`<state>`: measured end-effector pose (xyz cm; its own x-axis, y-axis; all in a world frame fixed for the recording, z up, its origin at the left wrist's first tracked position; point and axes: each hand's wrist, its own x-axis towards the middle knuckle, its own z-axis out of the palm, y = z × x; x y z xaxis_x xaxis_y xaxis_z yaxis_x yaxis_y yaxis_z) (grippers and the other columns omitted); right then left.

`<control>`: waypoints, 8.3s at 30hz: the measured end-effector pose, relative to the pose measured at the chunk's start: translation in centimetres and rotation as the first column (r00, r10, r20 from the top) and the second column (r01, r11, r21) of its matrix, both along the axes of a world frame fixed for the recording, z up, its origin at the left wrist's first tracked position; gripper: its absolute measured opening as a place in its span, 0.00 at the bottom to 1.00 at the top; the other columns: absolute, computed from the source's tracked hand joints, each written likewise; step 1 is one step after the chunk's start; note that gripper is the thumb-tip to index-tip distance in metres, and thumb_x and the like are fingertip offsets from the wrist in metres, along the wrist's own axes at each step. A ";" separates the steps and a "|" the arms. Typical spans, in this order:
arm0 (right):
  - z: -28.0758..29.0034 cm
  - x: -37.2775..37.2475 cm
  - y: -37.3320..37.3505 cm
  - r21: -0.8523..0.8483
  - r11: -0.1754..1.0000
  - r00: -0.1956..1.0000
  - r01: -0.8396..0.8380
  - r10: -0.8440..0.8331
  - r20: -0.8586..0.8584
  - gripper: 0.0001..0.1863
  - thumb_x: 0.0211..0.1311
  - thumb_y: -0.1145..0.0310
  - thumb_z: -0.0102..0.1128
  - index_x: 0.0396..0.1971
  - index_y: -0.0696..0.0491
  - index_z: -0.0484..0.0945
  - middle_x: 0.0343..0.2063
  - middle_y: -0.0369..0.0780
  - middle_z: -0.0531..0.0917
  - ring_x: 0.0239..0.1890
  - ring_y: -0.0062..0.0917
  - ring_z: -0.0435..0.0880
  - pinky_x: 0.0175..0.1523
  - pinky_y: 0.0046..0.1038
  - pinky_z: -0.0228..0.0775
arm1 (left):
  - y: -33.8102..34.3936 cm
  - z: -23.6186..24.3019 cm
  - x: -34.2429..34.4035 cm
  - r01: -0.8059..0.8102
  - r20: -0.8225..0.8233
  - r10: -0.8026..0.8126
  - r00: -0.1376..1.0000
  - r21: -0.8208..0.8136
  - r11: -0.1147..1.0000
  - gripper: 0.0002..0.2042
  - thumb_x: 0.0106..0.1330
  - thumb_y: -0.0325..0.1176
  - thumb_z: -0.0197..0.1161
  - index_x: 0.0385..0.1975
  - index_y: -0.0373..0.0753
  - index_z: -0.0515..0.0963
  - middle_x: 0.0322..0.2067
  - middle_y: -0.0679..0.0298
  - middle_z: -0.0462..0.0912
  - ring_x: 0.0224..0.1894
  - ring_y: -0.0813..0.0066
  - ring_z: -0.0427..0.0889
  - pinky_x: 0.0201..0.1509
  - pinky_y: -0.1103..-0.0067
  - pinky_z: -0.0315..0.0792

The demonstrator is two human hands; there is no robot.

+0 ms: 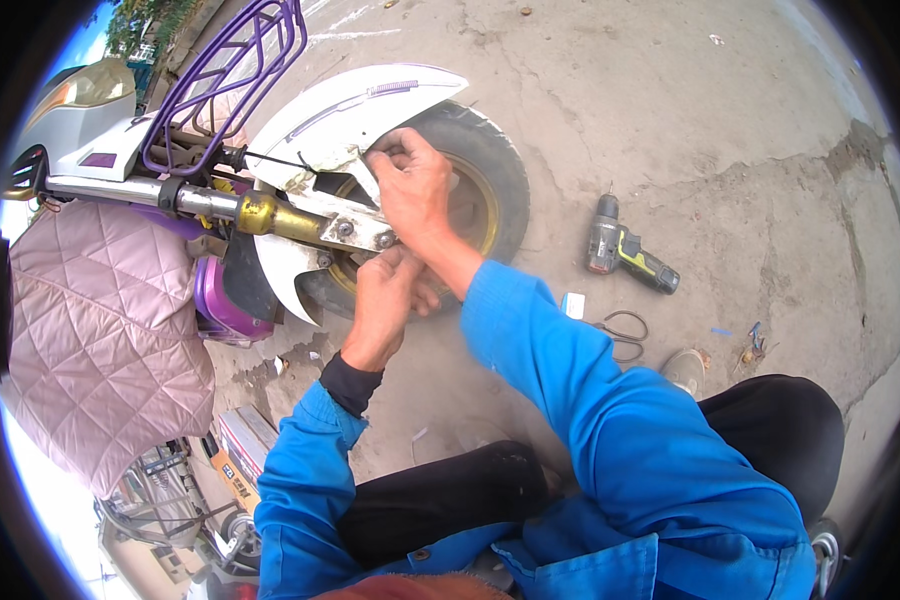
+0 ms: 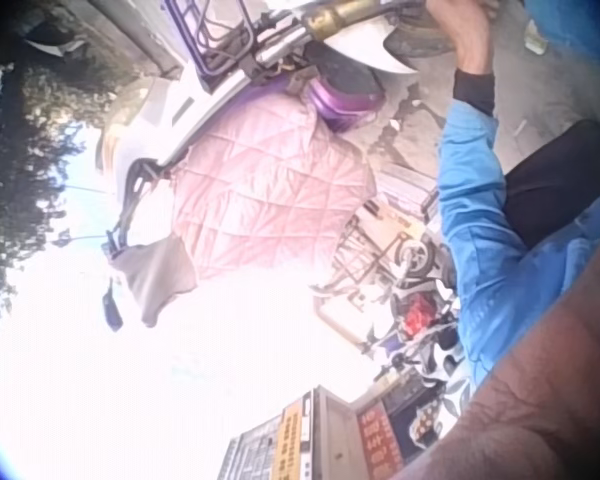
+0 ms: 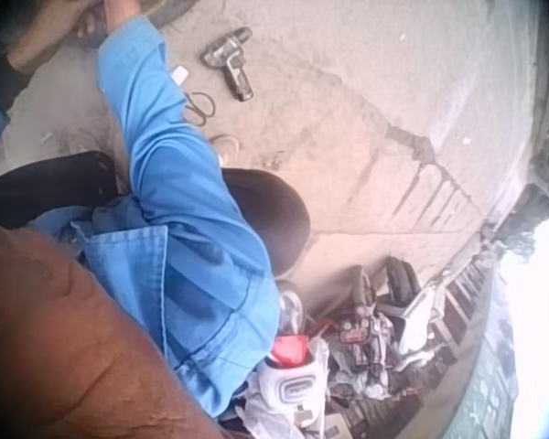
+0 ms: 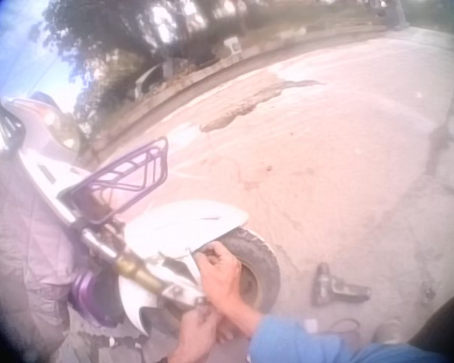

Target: The person is repairing a scooter by adjusting and securing the front fender and wheel area. They use a cordless impact wrench to tighten bolts and handle various small parts and tools from a bucket.

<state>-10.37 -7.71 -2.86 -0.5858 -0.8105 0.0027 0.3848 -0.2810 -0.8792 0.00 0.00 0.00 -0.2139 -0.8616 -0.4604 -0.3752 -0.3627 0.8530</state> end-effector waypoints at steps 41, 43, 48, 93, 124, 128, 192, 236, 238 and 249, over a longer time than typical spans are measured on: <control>-0.4 -0.5 -0.2 -0.073 0.993 0.976 -0.090 0.102 0.194 0.09 0.67 0.74 0.69 0.41 0.65 0.88 0.31 0.38 0.91 0.33 0.15 0.85 0.39 0.21 0.77 | 0.0 -0.5 0.1 0.019 -0.007 -0.019 1.000 -0.002 1.000 0.16 0.82 0.36 0.59 0.50 0.23 0.79 0.37 0.52 0.90 0.22 0.76 0.82 0.23 0.82 0.71; -0.3 -0.5 -0.3 -0.054 0.994 0.986 -0.095 0.102 0.129 0.08 0.66 0.75 0.68 0.40 0.65 0.88 0.31 0.38 0.91 0.33 0.15 0.85 0.39 0.21 0.77 | 0.0 -0.4 0.0 0.010 -0.007 -0.010 1.000 -0.006 1.000 0.16 0.83 0.35 0.57 0.49 0.24 0.80 0.35 0.53 0.90 0.22 0.76 0.82 0.23 0.81 0.71; 0.4 -0.6 -0.1 -0.059 0.995 0.991 -0.085 0.091 0.098 0.08 0.66 0.75 0.66 0.39 0.65 0.88 0.31 0.38 0.91 0.34 0.14 0.84 0.40 0.21 0.77 | 0.0 -0.4 0.1 0.007 -0.010 -0.007 1.000 -0.010 1.000 0.15 0.83 0.35 0.57 0.48 0.24 0.80 0.33 0.52 0.91 0.22 0.77 0.82 0.23 0.81 0.71; 0.7 -1.2 -0.6 -0.016 0.995 0.975 -0.100 0.101 0.198 0.18 0.61 0.82 0.71 0.49 0.65 0.75 0.39 0.46 0.90 0.40 0.23 0.88 0.44 0.24 0.82 | 0.6 -0.7 -0.5 -0.081 -0.021 0.079 0.997 -0.082 0.993 0.16 0.82 0.34 0.57 0.50 0.23 0.82 0.32 0.55 0.90 0.22 0.76 0.83 0.25 0.79 0.74; 1.2 -1.8 0.0 -0.037 0.979 0.860 -0.203 0.196 0.472 0.12 0.72 0.84 0.61 0.51 0.74 0.78 0.42 0.54 0.88 0.39 0.33 0.91 0.42 0.28 0.87 | -1.3 4.4 2.5 0.483 0.601 0.297 0.742 -0.787 0.385 0.08 0.71 0.33 0.73 0.44 0.39 0.86 0.24 0.62 0.86 0.21 0.67 0.84 0.27 0.73 0.75; 1.2 -2.2 0.3 -0.010 0.973 0.797 -0.231 0.195 0.571 0.15 0.73 0.82 0.61 0.56 0.71 0.76 0.48 0.51 0.86 0.45 0.33 0.90 0.50 0.28 0.88 | -2.9 6.2 2.2 0.607 0.634 0.410 0.655 -0.765 0.214 0.11 0.69 0.35 0.73 0.49 0.44 0.87 0.34 0.65 0.85 0.28 0.67 0.87 0.28 0.71 0.77; 7.7 -11.6 -1.1 0.231 0.765 0.260 -0.601 0.461 -0.848 0.16 0.65 0.62 0.68 0.42 0.61 0.87 0.38 0.46 0.87 0.42 0.34 0.86 0.51 0.35 0.78 | -7.2 3.8 1.2 0.379 0.384 0.178 0.906 -0.923 0.063 0.08 0.65 0.21 0.74 0.42 0.35 0.87 0.33 0.61 0.89 0.23 0.76 0.80 0.29 0.78 0.74; 7.5 -9.9 -1.7 0.214 0.720 0.201 -0.660 0.445 -0.873 0.13 0.67 0.63 0.68 0.40 0.59 0.88 0.28 0.50 0.89 0.34 0.41 0.89 0.42 0.39 0.80 | -6.5 3.3 1.3 0.298 0.316 0.159 0.935 -0.946 0.127 0.08 0.65 0.22 0.76 0.42 0.34 0.89 0.26 0.65 0.85 0.22 0.84 0.76 0.28 0.82 0.70; 7.1 -9.5 -1.7 0.180 0.746 0.243 -0.641 0.420 -0.874 0.13 0.66 0.64 0.69 0.40 0.59 0.89 0.30 0.51 0.89 0.35 0.43 0.89 0.43 0.40 0.80 | -6.7 3.3 1.1 0.298 0.312 0.172 0.934 -0.949 0.104 0.08 0.65 0.23 0.77 0.42 0.34 0.88 0.26 0.64 0.86 0.22 0.83 0.77 0.28 0.82 0.71; 5.3 -8.4 -0.3 -0.074 0.823 0.506 -0.563 0.273 -0.818 0.10 0.63 0.67 0.70 0.40 0.57 0.90 0.36 0.47 0.90 0.40 0.45 0.89 0.48 0.40 0.80 | -5.8 5.2 1.3 0.294 0.402 0.172 0.899 -0.846 0.444 0.08 0.73 0.29 0.72 0.41 0.31 0.82 0.25 0.67 0.83 0.24 0.84 0.77 0.28 0.82 0.70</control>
<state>-18.77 -7.99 2.43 0.1618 -0.8254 0.5409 -0.2209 -0.5645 -0.7953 1.28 -5.76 5.17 -0.2959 -0.8243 0.4826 -0.7208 0.5243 0.4535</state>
